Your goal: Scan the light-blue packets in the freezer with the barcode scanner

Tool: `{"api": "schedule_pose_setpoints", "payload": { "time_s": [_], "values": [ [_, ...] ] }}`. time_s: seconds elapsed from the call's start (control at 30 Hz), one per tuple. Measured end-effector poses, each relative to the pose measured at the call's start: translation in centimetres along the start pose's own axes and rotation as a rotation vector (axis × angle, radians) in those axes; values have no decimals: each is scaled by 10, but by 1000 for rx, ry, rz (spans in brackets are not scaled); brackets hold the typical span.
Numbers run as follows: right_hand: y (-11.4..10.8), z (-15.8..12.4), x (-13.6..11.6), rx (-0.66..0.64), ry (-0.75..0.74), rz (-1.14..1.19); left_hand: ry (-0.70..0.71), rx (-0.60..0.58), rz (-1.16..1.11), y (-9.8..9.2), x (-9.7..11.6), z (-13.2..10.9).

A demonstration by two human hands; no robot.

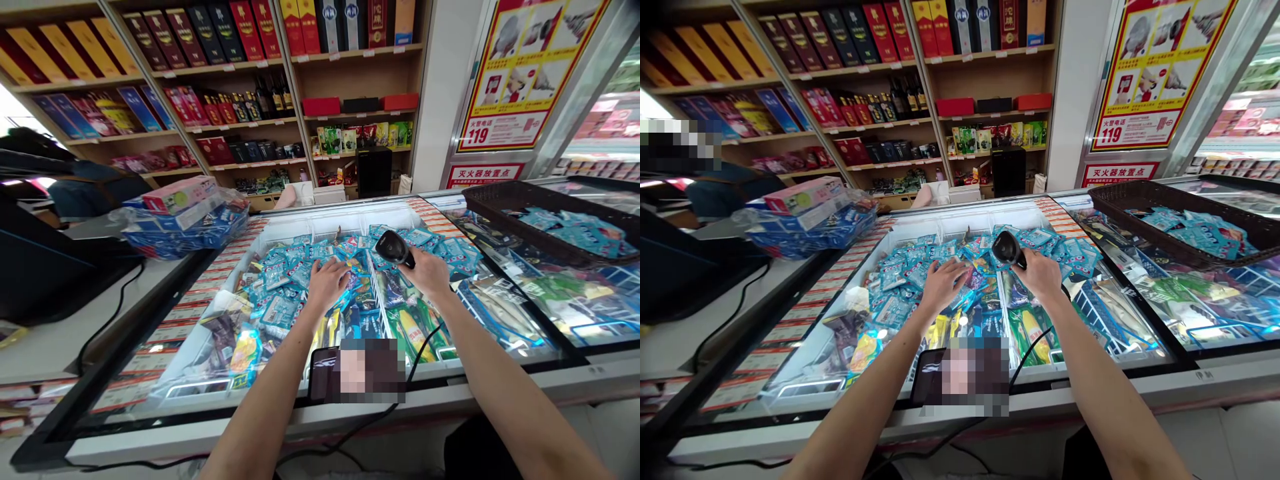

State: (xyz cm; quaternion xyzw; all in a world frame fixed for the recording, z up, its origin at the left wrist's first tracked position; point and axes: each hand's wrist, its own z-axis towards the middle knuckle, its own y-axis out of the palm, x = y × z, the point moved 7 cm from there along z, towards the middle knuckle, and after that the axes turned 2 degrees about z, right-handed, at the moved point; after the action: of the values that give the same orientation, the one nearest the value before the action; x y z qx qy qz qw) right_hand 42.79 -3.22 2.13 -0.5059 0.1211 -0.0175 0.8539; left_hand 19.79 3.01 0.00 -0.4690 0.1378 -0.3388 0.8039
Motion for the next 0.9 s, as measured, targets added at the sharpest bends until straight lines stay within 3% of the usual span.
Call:
{"api": "schedule_pose_setpoints", "payload": {
  "time_s": [0.2,0.37,0.67,0.9],
  "values": [
    [1,3,10,-7,76,1,-222,149,105,-6,-24,-7],
    [-6,5,23,49,154,-18,-288,183,125,-5,-36,-10],
    [-6,7,35,68,246,-8,-150,139,133,-13,-16,1],
    [-20,16,39,135,287,39,-59,51,120,-6,-8,1]
  ]
}}
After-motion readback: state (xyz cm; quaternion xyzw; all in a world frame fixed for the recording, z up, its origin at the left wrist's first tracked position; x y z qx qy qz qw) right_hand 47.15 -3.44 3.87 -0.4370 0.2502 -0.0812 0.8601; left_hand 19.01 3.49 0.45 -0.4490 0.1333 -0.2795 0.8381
